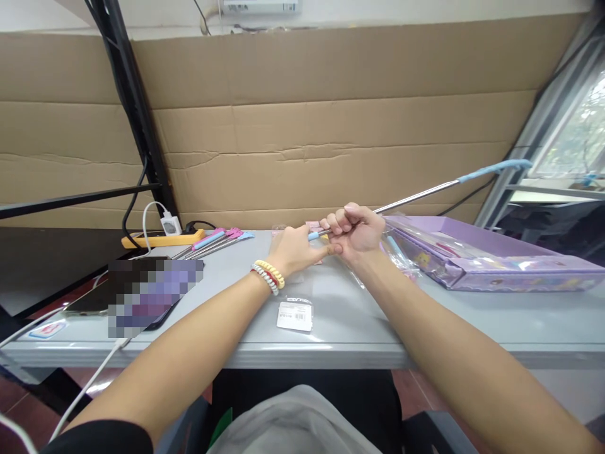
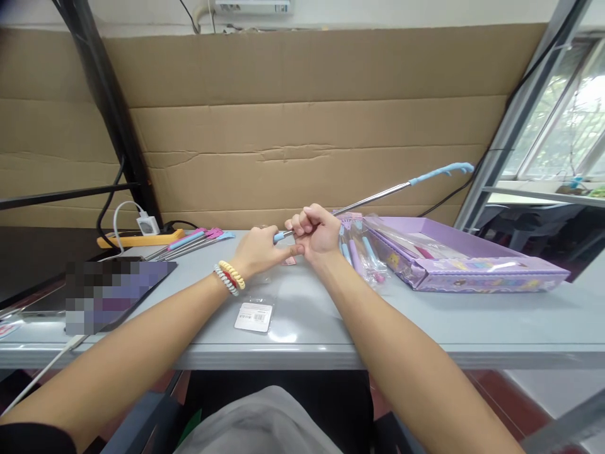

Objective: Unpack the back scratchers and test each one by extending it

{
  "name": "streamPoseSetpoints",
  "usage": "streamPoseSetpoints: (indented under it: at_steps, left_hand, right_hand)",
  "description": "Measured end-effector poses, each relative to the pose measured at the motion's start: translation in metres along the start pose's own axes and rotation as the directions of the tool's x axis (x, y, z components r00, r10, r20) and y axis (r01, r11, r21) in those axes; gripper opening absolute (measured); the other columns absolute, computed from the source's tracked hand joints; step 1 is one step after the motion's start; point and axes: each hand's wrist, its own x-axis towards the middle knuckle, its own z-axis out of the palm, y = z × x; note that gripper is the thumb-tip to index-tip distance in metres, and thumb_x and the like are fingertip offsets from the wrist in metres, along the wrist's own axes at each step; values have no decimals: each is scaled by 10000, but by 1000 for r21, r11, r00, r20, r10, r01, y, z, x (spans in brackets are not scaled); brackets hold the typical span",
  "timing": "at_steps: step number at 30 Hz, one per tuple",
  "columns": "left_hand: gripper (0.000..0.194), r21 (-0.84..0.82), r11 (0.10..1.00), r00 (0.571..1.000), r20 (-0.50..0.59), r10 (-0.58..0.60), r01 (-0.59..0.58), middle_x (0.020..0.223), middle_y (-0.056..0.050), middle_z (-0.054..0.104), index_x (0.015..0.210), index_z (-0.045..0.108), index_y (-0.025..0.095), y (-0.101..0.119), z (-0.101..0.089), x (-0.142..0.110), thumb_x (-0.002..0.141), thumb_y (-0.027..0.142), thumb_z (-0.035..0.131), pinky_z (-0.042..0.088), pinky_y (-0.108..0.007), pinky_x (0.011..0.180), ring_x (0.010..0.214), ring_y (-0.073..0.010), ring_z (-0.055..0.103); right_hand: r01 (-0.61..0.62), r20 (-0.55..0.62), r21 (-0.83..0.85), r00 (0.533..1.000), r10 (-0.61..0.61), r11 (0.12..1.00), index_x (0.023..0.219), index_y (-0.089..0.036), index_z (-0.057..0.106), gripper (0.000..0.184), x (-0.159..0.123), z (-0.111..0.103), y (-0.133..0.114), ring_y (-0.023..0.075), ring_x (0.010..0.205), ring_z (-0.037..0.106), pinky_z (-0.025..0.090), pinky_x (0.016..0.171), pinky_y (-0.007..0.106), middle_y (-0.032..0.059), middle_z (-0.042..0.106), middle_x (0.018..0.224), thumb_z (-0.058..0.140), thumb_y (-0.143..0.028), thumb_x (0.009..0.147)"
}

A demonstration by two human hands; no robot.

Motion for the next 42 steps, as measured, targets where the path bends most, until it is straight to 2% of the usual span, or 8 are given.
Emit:
streamPoseSetpoints:
  at_steps: [5, 10, 19, 24, 30, 34, 39, 42]
  left_hand:
    - [559, -75, 988, 988, -93, 126, -133, 747, -35, 621, 888, 549, 183, -6, 5, 1, 625, 675, 591, 379, -269, 629, 740, -202, 595]
    - [462, -184, 958, 974, -87, 208, -221, 824, -21, 616, 903, 525, 181, -6, 9, 0, 667, 562, 638, 389, -251, 631, 731, -162, 576]
    - [485, -30, 996, 996, -1, 85, -85, 659, -9, 612, 860, 582, 205, -1, 8, -1, 685, 654, 537, 336, -265, 545, 634, -187, 572]
    - [546, 54, 998, 999, 30, 16, -18, 649, -44, 626, 772, 621, 214, -3, 5, 0, 648, 728, 483, 319, -280, 540, 654, -222, 586]
    - [577, 43, 996, 991, 107, -78, 74, 697, -80, 654, 733, 639, 196, -6, -1, 2, 600, 744, 515, 343, -276, 566, 739, -249, 607]
    - [548, -11, 1000, 997, 72, -3, 4, 699, -46, 644, 790, 616, 197, -11, 2, 3, 620, 712, 540, 350, -271, 587, 711, -224, 595]
    - [397, -208, 952, 974, -67, 216, -225, 740, -10, 615, 862, 588, 177, -8, 11, 2, 686, 531, 626, 358, -245, 600, 674, -152, 549]
    - [308, -324, 918, 974, -91, 209, -227, 749, -1, 612, 887, 588, 171, -2, 13, 0, 707, 412, 653, 380, -240, 625, 680, -138, 544]
  right_hand:
    - [-45, 115, -94, 992, 55, 995, 488, -181, 382, 226, -1, -1, 5, 125, 524, 522, 455, 599, 302, -26, 498, 492, 602, -186, 538]
    - [-77, 178, -155, 978, 105, 985, 459, -175, 374, 289, -1, -4, 8, 104, 477, 473, 415, 529, 261, -49, 430, 422, 653, -148, 527]
    - [-82, 168, -106, 981, 99, 991, 413, -175, 244, 394, -2, -3, 7, 91, 396, 360, 317, 451, 244, -60, 249, 379, 610, -176, 558]
    - [-67, 169, -64, 983, 77, 996, 423, -172, 223, 375, -3, -1, 8, 83, 373, 313, 334, 471, 266, -63, 207, 390, 565, -168, 576]
    - [-50, 144, -31, 988, 54, 998, 427, -166, 194, 367, -3, 0, 8, 74, 361, 287, 338, 465, 267, -60, 189, 379, 527, -163, 580]
    - [-50, 128, -12, 991, 51, 999, 437, -167, 199, 386, -1, -3, 10, 73, 371, 303, 349, 467, 260, -63, 197, 385, 550, -164, 595]
    - [-52, 92, -32, 994, 55, 998, 422, -173, 248, 425, 2, -4, 11, 71, 376, 346, 384, 486, 260, -69, 246, 374, 625, -184, 618]
    - [-37, 51, -34, 998, 39, 999, 411, -173, 279, 447, 4, -4, 12, 69, 380, 375, 412, 508, 260, -71, 295, 357, 674, -195, 617]
